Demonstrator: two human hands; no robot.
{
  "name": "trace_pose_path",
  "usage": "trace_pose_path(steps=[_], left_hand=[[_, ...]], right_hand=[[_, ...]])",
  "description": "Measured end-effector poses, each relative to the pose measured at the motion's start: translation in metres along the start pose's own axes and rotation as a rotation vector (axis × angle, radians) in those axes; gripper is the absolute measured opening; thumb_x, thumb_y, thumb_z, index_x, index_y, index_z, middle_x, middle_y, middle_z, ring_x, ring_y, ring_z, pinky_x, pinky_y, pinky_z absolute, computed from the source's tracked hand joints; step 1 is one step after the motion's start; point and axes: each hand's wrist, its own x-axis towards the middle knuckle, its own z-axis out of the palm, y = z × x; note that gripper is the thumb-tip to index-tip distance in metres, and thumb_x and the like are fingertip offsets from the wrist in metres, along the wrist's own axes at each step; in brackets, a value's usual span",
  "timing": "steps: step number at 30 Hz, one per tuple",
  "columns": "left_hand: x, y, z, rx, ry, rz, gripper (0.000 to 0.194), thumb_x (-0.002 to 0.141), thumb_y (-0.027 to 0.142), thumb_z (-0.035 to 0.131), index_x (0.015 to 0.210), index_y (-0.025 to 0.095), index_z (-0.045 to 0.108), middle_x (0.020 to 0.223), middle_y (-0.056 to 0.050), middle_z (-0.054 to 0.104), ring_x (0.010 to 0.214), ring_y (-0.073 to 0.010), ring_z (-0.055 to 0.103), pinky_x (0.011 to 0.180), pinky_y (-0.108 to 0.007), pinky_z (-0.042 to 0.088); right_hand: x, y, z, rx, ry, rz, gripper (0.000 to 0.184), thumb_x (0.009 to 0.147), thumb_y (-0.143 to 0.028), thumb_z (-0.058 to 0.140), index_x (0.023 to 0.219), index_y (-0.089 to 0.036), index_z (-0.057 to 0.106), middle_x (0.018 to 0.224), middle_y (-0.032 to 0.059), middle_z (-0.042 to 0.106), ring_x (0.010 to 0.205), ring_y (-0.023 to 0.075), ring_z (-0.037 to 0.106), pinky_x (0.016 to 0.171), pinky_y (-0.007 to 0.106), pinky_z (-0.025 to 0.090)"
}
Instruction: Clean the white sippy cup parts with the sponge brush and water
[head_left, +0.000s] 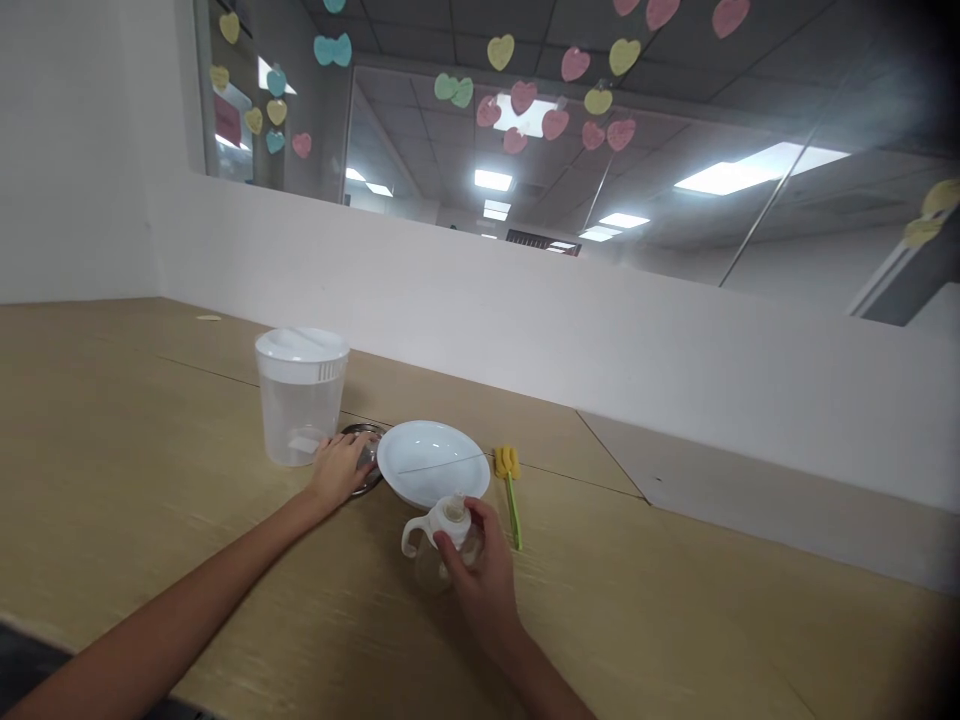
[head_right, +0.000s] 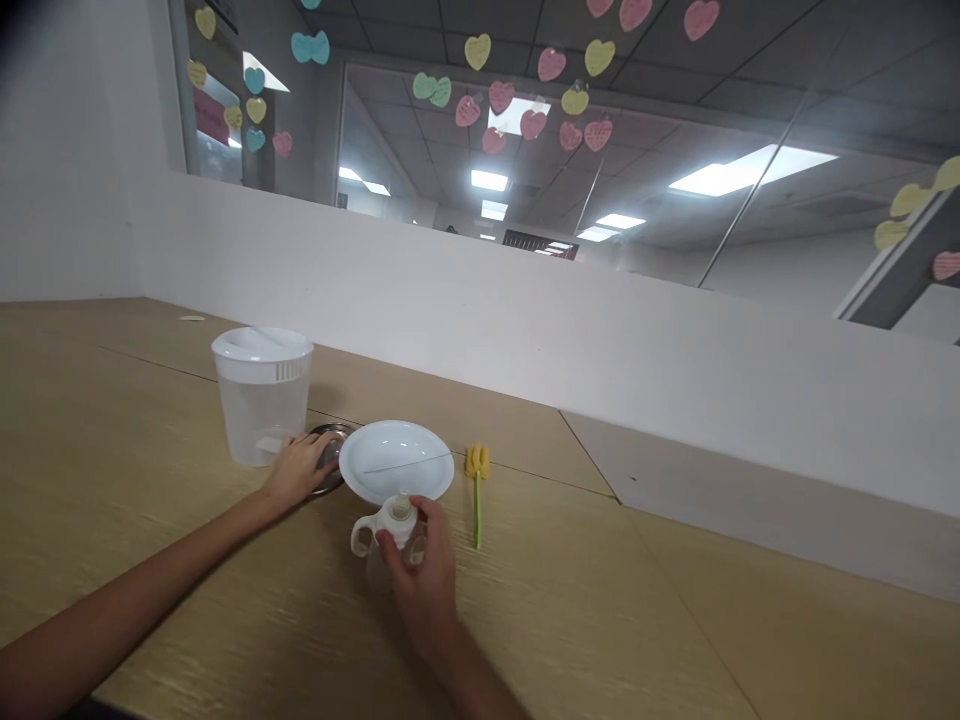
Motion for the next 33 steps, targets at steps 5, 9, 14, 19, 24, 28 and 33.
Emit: trace_pose_path(steps=[5,9,14,19,24,28,33], left_hand=[[0.007,-0.003,-0.025,-0.08,0.258,-0.041,0.031,0.087,0.029,0.048,0.115,0.02,0.057,0.103,-0.012,0.055,0.093,-0.0262,0.055,0.078,-0.037,0.045],[-0.001,0.017,-0.048,-0.391,0.568,0.022,0.035,0.088,0.036,0.05,0.119,0.019,0.052,0.107,-0.01,0.051,0.099,-0.0227,0.054,0.087,-0.036,0.045],[-0.027,0.068,-0.057,-0.752,0.493,0.24,0.041,0.087,0.035,0.054,0.124,0.021,0.044,0.117,-0.008,0.055,0.103,-0.0197,0.054,0.089,-0.033,0.046],[-0.044,0.094,-0.053,-0.84,0.286,0.338,0.037,0.089,0.034,0.05,0.123,0.02,0.047,0.116,-0.009,0.058,0.102,-0.0206,0.056,0.088,-0.035,0.047],[-0.051,0.097,-0.041,-0.875,0.204,0.372,0.037,0.091,0.03,0.046,0.127,0.021,0.045,0.12,-0.009,0.057,0.108,-0.0204,0.054,0.093,-0.035,0.045],[-0.053,0.099,-0.034,-0.919,0.148,0.387,0.039,0.091,0.03,0.047,0.13,0.022,0.045,0.126,-0.01,0.054,0.116,-0.0217,0.051,0.098,-0.036,0.043],[-0.059,0.1,-0.023,-0.96,0.075,0.389,0.043,0.093,0.028,0.043,0.136,0.022,0.041,0.131,-0.01,0.051,0.121,-0.0216,0.048,0.102,-0.037,0.042]], right_hand=[[0.0,-0.001,-0.001,-0.015,0.008,-0.015,0.033,0.08,-0.033,0.062,0.108,-0.021,0.051,0.095,0.0072,0.064,0.082,0.0206,0.062,0.069,0.035,0.053],[0.001,-0.003,-0.001,-0.016,0.01,-0.013,0.033,0.079,-0.033,0.063,0.107,-0.021,0.052,0.094,0.007,0.064,0.081,0.0212,0.062,0.07,0.035,0.052],[0.001,-0.007,-0.002,-0.004,-0.003,-0.005,0.032,0.08,-0.032,0.062,0.108,-0.021,0.051,0.097,0.006,0.064,0.085,0.0198,0.062,0.072,0.033,0.053],[0.0,-0.009,-0.003,0.009,-0.021,0.016,0.034,0.08,-0.032,0.062,0.11,-0.02,0.051,0.098,0.0062,0.064,0.084,0.0186,0.062,0.072,0.032,0.052],[-0.001,-0.01,-0.003,0.052,-0.053,0.056,0.037,0.081,-0.033,0.06,0.115,-0.02,0.051,0.107,0.0075,0.063,0.093,0.0202,0.062,0.078,0.034,0.052],[-0.001,-0.008,-0.004,0.055,-0.084,0.042,0.041,0.084,-0.034,0.058,0.121,-0.02,0.047,0.112,0.0093,0.061,0.097,0.0214,0.06,0.081,0.036,0.051],[-0.002,-0.004,-0.006,0.007,-0.148,-0.04,0.039,0.087,-0.031,0.053,0.123,-0.019,0.047,0.113,0.0101,0.06,0.101,0.0224,0.058,0.084,0.038,0.049]])
